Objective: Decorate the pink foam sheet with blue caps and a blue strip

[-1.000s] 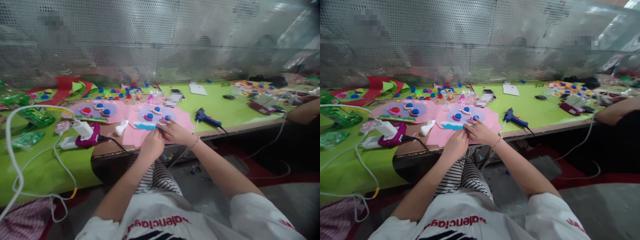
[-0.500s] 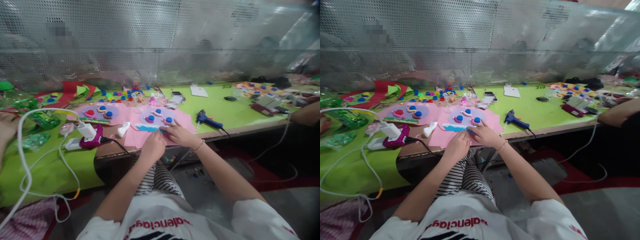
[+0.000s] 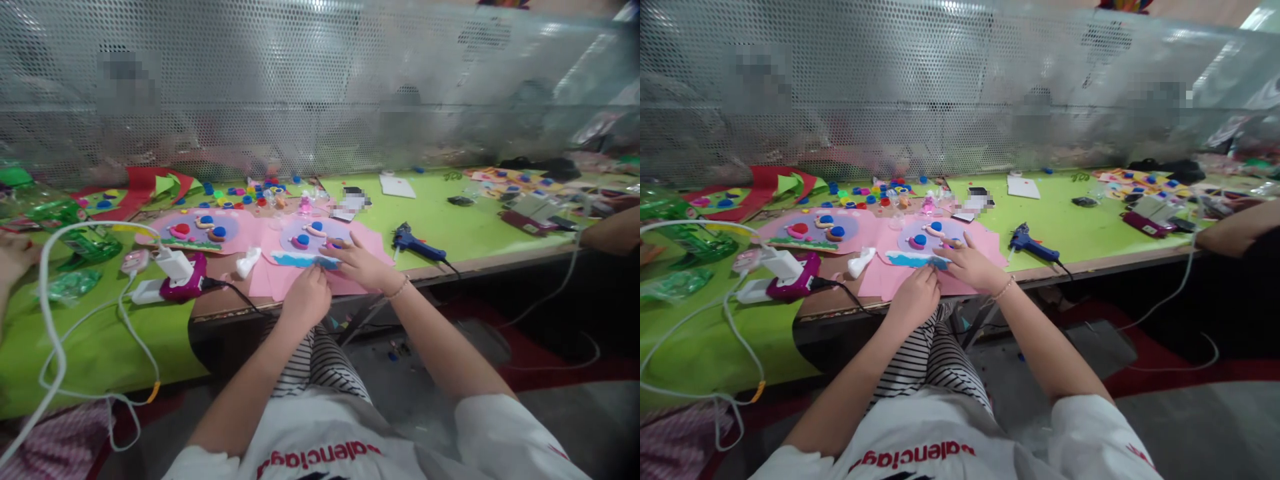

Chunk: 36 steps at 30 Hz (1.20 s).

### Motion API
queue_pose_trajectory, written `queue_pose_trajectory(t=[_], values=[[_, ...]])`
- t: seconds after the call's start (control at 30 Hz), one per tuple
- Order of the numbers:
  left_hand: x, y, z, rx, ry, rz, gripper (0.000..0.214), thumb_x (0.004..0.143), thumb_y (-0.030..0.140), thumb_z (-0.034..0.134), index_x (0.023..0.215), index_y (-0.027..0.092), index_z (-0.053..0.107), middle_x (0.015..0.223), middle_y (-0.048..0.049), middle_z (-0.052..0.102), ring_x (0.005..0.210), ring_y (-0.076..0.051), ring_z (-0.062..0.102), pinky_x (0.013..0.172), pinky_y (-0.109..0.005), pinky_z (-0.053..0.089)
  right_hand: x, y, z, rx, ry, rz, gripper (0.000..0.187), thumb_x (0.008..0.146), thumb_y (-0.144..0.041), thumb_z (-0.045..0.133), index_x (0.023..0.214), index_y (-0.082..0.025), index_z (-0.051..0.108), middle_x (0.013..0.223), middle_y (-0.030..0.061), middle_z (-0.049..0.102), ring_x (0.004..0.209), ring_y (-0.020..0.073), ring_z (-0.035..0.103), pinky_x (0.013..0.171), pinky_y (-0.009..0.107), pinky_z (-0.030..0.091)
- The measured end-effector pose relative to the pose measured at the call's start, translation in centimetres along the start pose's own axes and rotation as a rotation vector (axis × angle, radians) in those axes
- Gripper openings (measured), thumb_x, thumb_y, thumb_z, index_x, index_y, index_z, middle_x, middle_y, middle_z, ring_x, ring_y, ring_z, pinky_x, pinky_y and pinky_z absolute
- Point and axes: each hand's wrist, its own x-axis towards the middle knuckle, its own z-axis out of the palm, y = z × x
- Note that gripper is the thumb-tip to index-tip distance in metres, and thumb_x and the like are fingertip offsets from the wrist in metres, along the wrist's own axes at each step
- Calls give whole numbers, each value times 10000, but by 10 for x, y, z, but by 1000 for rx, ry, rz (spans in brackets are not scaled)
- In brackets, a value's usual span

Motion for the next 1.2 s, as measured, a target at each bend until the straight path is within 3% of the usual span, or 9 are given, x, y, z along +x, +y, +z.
queue_pose_trajectory(t=[0.13, 0.37, 0.53, 0.7, 0.8, 0.97, 1.1, 1.2], values=[[0, 2, -1, -56, -30, -42, 299, 887, 135, 445, 1086, 5, 626, 1086, -201, 651, 1113, -274, 586, 957, -397, 497, -7, -5, 3, 2, -41, -9, 457, 920, -214, 354, 1337, -153, 531, 1313, 139, 597, 1367, 273, 386, 1149, 567, 151], [1, 1, -2, -37, -30, -19, 276, 890, 121, 448, 1029, -11, 646, 973, -200, 663, 1020, -279, 608, 944, -397, 498, 10, -15, 15, -5, -55, 1, 476, 953, -214, 293, 1376, -84, 467, 1376, 183, 531, 1394, 305, 331, 1134, 569, 189], [1, 0, -2, -12, -38, 20, 310, 879, 99, 430, 1075, -27, 635, 1069, -225, 662, 1098, -287, 593, 1004, -418, 467, 7, -5, 1, 9, -12, 28, 477, 941, -185, 301, 1390, -140, 453, 1472, 144, 430, 1421, 276, 286, 1142, 578, 154], [1, 2, -4, -41, -66, -16, 301, 878, 103, 432, 1063, -22, 635, 1069, -220, 657, 1113, -285, 585, 991, -407, 473, 0, -9, 1, 8, -48, 31, 457, 896, -181, 357, 1307, -137, 550, 1327, 150, 580, 1346, 279, 413, 1154, 562, 141], [2, 2, -6, -32, -44, -25, 283, 879, 101, 444, 1049, -16, 637, 1023, -212, 659, 1058, -279, 600, 958, -400, 494, 6, -16, 9, -3, -65, 23, 483, 887, -174, 357, 1336, -92, 518, 1311, 181, 584, 1351, 294, 400, 1142, 563, 173], [1, 1, -3, -3, -26, 3, 253, 874, 101, 452, 990, 19, 661, 965, -185, 661, 998, -271, 610, 931, -394, 507, 18, -16, 2, 20, -87, 27, 466, 906, -156, 334, 1329, -130, 527, 1379, 155, 535, 1365, 284, 381, 1129, 555, 189], [1, 1, -2, -29, -23, -46, 322, 890, 140, 457, 1118, -25, 613, 1096, -212, 638, 1089, -280, 582, 969, -386, 491, 18, -14, -8, 58, 13, 52, 498, 911, -150, 309, 1380, -186, 474, 1494, 106, 408, 1394, 255, 336, 1127, 549, 187], [2, 2, -4, -64, -62, -67, 284, 881, 131, 460, 1056, -2, 640, 1043, -189, 648, 1049, -277, 590, 951, -389, 498, 19, -15, -3, 28, -29, 39, 456, 900, -173, 353, 1319, -162, 535, 1415, 129, 504, 1361, 282, 381, 1116, 558, 204]])
